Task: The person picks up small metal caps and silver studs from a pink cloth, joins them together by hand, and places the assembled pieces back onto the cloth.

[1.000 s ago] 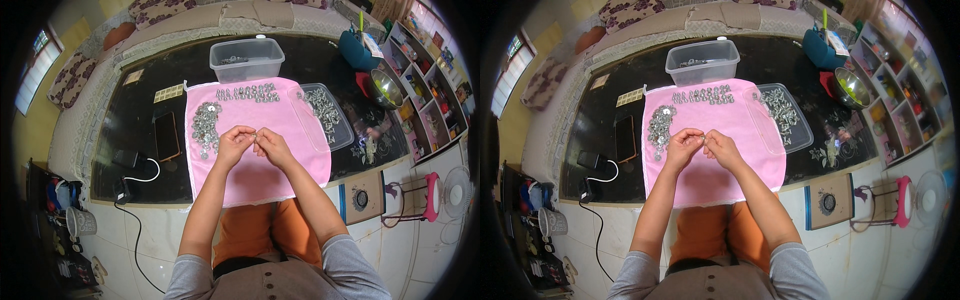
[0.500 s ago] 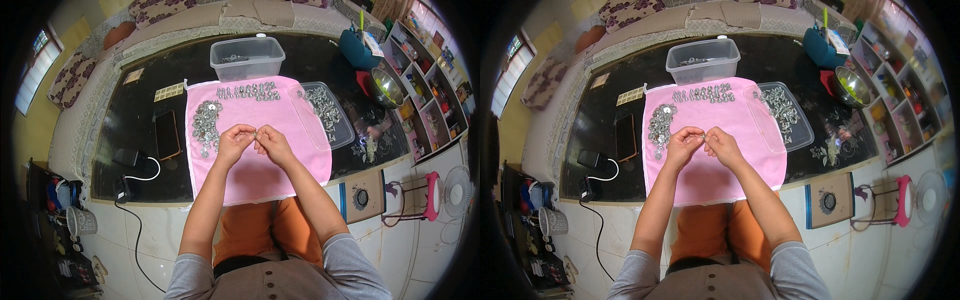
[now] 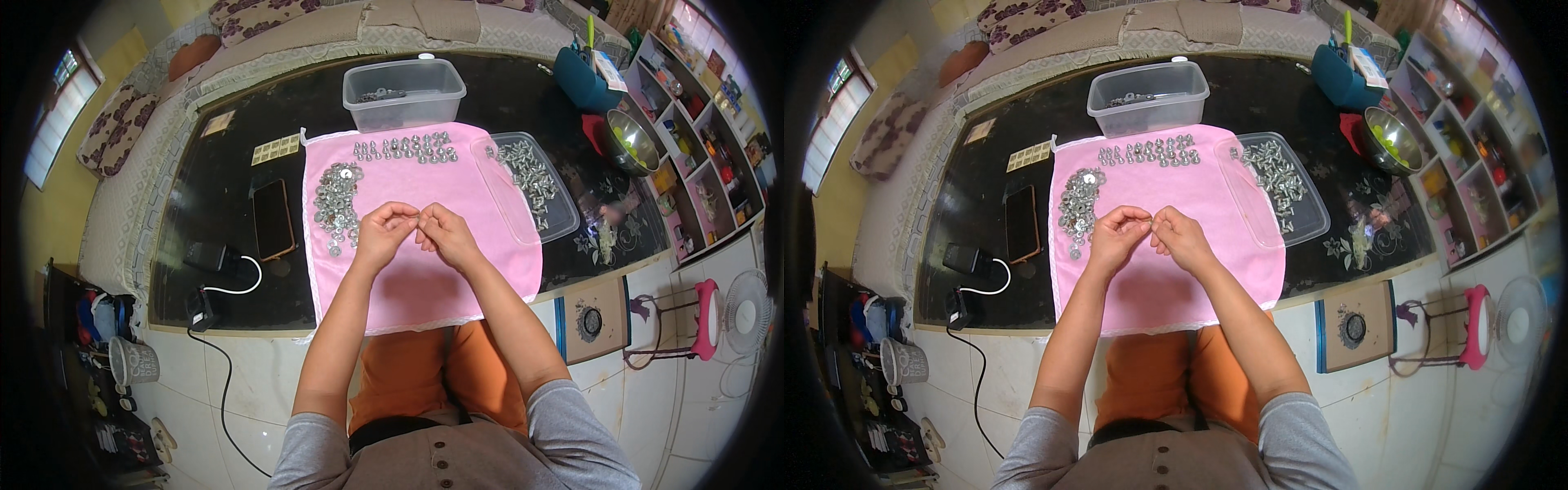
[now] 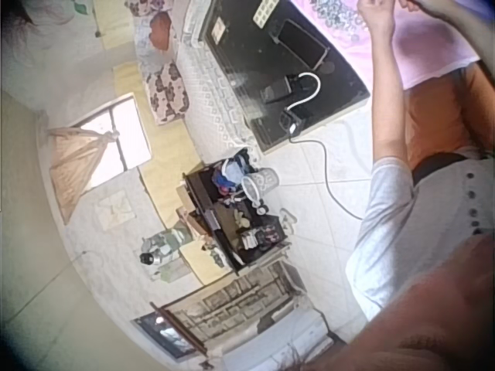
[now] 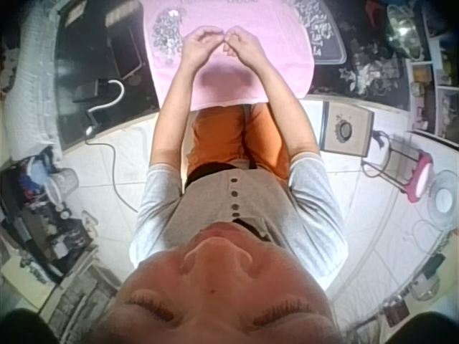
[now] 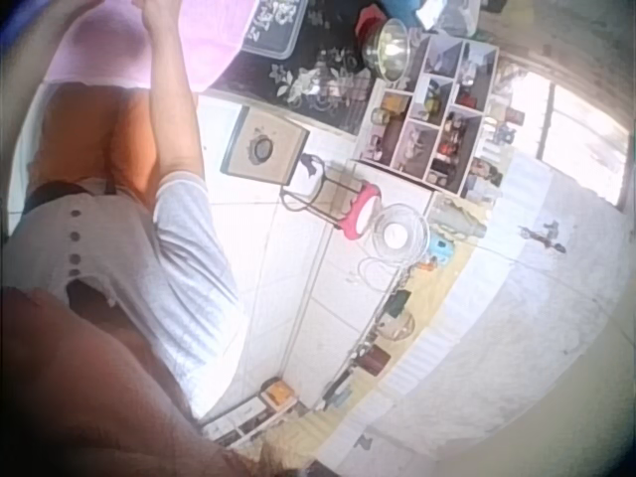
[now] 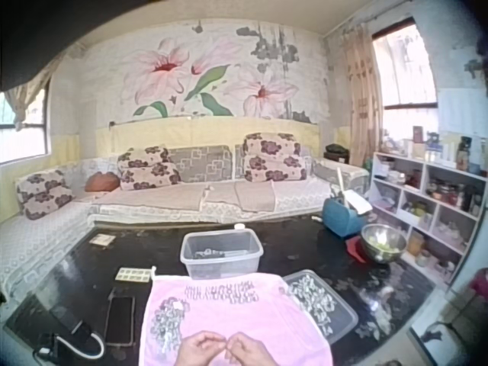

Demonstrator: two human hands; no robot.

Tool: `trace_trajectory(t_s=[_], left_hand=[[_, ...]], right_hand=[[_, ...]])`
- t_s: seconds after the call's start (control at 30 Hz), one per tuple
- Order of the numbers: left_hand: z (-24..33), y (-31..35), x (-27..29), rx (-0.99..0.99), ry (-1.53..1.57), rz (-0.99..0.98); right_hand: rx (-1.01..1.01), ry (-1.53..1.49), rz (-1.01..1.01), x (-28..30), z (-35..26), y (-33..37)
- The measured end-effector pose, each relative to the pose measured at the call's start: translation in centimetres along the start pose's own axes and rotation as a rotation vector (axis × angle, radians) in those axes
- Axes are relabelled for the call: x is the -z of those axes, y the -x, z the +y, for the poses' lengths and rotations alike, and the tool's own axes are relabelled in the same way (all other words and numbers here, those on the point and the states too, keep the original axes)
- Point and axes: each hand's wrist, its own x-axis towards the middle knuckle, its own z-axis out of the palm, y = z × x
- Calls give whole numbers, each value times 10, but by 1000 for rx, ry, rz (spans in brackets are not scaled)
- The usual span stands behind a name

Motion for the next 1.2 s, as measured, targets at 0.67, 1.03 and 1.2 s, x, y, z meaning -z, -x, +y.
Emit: trace_trajectory(t_s=[0.67, 1.03, 1.2], left_hand=[[5, 1, -2, -19, 16, 55], [4, 1, 1, 17, 29, 31], [3, 0, 1, 12, 54, 39]], right_hand=[[27, -21, 34, -1, 1, -1], [32, -19, 45, -1, 1, -1], [39, -32, 44, -1, 3, -1]])
